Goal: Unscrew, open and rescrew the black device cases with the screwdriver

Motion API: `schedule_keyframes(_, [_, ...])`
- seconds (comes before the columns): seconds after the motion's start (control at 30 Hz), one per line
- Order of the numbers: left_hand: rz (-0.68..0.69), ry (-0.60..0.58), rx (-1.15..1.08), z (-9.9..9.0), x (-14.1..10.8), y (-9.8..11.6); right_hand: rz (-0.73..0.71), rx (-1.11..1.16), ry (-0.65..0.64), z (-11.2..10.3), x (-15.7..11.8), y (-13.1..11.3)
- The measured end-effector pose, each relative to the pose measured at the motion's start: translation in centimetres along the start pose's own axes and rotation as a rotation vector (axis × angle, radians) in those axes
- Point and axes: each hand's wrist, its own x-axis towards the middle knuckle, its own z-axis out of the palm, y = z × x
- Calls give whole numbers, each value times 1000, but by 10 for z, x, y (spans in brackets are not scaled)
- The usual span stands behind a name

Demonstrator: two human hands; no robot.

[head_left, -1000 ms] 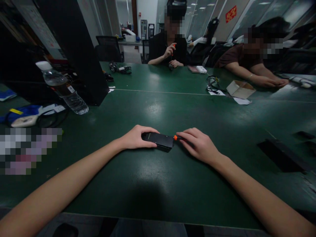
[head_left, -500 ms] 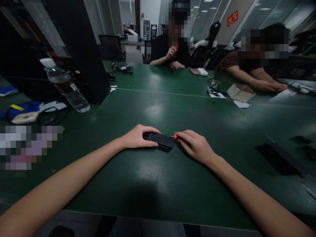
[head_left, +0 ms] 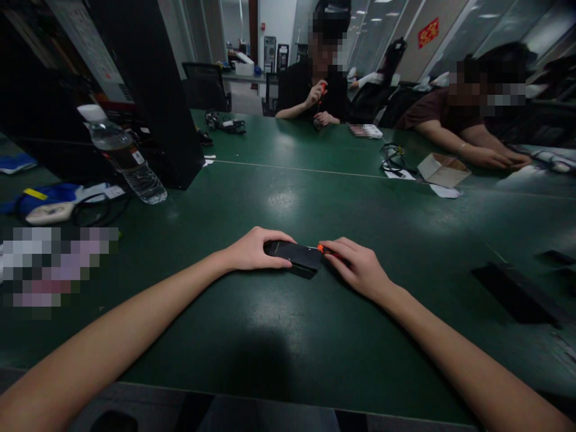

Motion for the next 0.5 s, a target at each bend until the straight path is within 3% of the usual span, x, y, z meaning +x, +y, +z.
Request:
schedule_keyframes(0.4, [-23,3,-17,0,0,2,-85,-50,41,-1,-2,-1])
schedule_keyframes(0.5, [-71,30,-145,2,1,0,-63,-31,45,-1,-2,-2])
